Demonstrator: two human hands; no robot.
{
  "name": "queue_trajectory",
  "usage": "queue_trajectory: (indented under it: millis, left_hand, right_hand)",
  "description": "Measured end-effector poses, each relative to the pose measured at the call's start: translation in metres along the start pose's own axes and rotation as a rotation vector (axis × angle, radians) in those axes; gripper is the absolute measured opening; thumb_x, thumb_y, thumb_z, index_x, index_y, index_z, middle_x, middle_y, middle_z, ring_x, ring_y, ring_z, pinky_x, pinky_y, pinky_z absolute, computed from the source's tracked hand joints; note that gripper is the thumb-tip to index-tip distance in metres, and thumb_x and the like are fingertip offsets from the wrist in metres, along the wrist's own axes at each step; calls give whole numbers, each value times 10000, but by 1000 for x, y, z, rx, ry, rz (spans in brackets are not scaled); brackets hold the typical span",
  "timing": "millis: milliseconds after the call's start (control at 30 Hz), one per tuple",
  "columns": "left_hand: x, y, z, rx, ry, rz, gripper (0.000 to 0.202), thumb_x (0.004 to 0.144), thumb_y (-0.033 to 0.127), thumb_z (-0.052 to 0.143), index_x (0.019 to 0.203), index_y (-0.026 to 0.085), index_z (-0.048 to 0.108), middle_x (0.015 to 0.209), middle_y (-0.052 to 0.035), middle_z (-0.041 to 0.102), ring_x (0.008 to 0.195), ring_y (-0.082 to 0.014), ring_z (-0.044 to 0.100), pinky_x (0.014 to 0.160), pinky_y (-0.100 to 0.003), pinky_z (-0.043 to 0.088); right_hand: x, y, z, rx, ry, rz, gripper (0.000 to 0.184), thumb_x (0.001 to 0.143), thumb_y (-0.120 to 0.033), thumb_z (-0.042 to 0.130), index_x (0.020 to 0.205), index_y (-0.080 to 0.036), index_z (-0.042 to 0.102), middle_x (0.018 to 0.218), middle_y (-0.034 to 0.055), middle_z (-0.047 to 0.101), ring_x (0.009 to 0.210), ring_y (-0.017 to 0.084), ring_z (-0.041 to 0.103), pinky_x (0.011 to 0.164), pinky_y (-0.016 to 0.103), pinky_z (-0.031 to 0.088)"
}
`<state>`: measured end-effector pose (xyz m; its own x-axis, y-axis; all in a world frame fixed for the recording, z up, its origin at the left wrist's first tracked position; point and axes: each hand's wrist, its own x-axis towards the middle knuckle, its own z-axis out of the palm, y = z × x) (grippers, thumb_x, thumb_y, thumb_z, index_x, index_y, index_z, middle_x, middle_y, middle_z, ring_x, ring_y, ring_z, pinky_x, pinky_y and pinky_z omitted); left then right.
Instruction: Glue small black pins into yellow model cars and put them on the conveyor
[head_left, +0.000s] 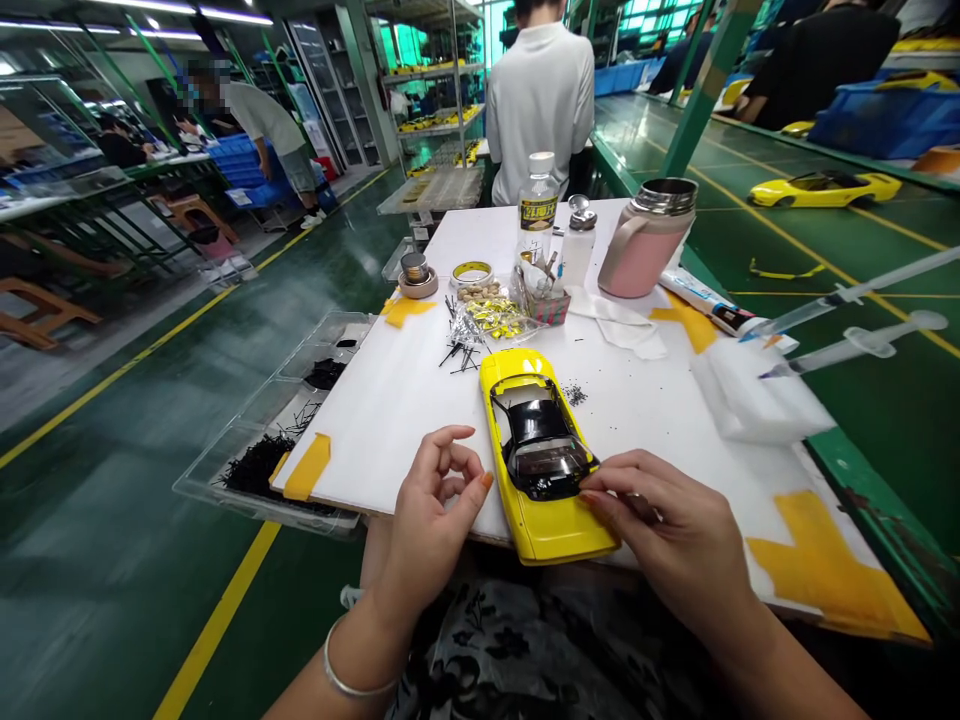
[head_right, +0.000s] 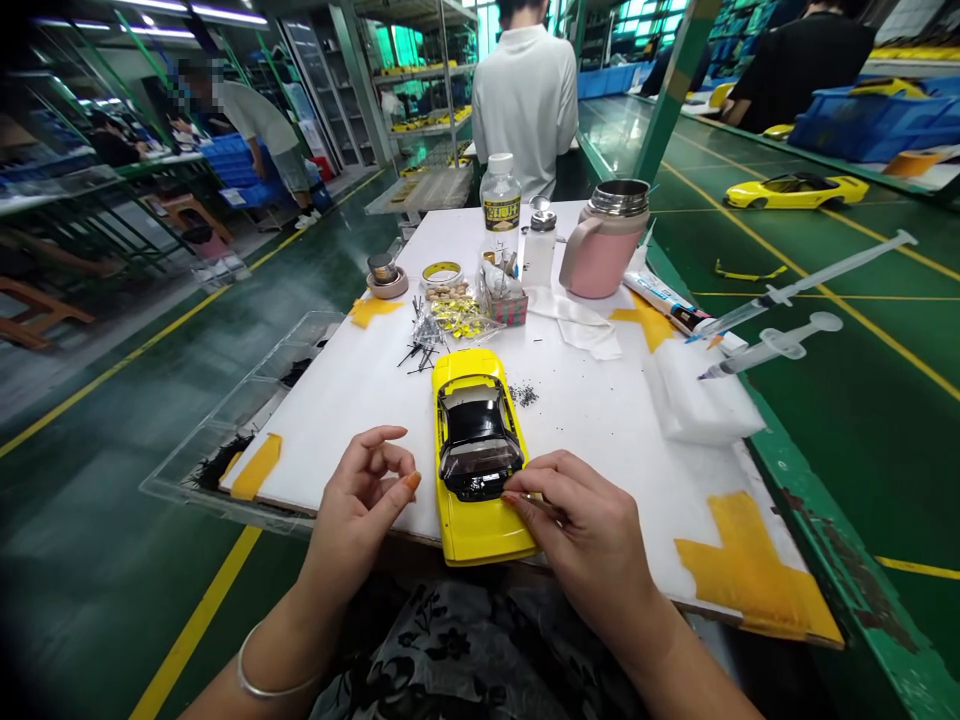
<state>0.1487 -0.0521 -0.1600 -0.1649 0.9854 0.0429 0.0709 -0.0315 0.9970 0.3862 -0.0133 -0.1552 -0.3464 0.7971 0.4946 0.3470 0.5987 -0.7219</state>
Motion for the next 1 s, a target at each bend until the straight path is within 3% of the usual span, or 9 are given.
queue_trajectory:
  millis: [200, 467, 667, 867, 1000]
  left_hand:
    - [4, -6, 5, -11, -24, 37, 482, 933, 263, 670, 1365, 277, 456, 1209, -49, 558, 1184, -193, 556, 1023, -347, 469]
    - [3, -8, 10, 29, -66, 68, 615, 949, 253, 666, 1478, 330, 361, 1508, -82, 474, 1463, -247, 414, 1164, -433, 412]
    - [5, -1, 22, 162, -98, 89, 811, 924, 210, 655, 1590, 304, 202, 1655, -88, 331, 1538, -254, 323, 1262, -458, 311]
    - [8, 2, 29, 178, -90, 52, 848, 869, 138, 627, 1589, 319, 218, 1682, -40, 296, 1545, -249, 307, 1279, -436, 283]
    - [12, 8, 32, 203, -50, 50, 828, 812, 108, 621, 1556, 271, 296, 1649, -70, 351, 1527, -278, 336, 1261, -454, 310]
  right_hand:
    - [2, 2, 2, -77, -9, -91, 156, 974, -64, 634, 978, -198, 716, 941, 1, 669, 797, 98, 629, 699, 177, 491]
    - [4, 1, 2, -206, 3, -188, 139, 995, -76, 597, 967, -164, 702, 934, 15, 663, 780, 95, 629, 705, 182, 474]
    - [6, 2, 2, -277, 0, -198, 172, 1013, -118, 562, 944, -150, 717, 912, 30, 671, 767, 109, 650, 689, 193, 484]
    - [8, -3, 0, -298, -29, -171, 205, 1006, -123, 533, 920, -169, 712, 889, 33, 676, 730, 126, 657, 634, 221, 488]
    - [8, -2, 1, -288, -34, -150, 188, 1003, -128, 542, 918, -176, 704, 884, 35, 675, 728, 135, 659, 620, 231, 492]
